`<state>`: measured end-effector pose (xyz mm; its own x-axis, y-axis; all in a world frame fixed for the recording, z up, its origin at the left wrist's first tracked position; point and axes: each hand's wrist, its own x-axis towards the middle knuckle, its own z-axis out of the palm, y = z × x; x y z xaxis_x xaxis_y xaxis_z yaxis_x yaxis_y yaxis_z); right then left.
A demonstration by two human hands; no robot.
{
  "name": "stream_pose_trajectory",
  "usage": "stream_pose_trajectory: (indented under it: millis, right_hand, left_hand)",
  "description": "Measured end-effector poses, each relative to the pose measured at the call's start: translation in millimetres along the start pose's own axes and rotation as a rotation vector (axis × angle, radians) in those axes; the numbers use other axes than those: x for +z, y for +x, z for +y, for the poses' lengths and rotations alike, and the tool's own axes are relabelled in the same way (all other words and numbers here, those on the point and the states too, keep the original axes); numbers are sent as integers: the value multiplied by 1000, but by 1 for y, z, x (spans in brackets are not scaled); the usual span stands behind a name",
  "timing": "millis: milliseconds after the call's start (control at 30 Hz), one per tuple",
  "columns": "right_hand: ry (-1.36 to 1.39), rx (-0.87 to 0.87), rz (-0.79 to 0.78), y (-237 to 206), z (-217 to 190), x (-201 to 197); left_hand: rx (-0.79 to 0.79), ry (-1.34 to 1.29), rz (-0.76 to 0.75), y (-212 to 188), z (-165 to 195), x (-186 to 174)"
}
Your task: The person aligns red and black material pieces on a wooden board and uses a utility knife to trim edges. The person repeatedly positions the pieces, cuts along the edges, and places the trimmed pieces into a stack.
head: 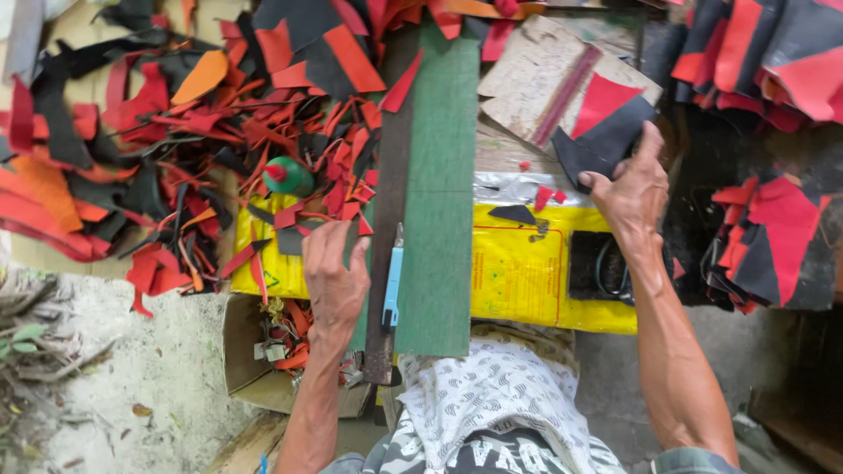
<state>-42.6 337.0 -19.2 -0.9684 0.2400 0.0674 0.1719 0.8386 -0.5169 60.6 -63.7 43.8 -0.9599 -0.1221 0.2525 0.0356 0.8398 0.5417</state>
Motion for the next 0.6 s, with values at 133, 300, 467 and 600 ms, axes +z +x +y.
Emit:
stream_pose_trajectory:
  millis: [133, 300, 467, 600]
  right_hand:
    - [61, 98, -1, 1, 14, 10]
    - [51, 124, -67, 15, 41, 19]
    - [47, 144, -80, 30, 50, 23]
    - [97, 144, -115, 28, 38, 12]
  left_hand:
    - [71, -1, -74, -4, -1, -13]
    - [34, -35, -177, -21, 9, -15]
    - [-73, 31, -359, -38, 21, 3]
    - [-181, -114, -306, -43, 12, 2]
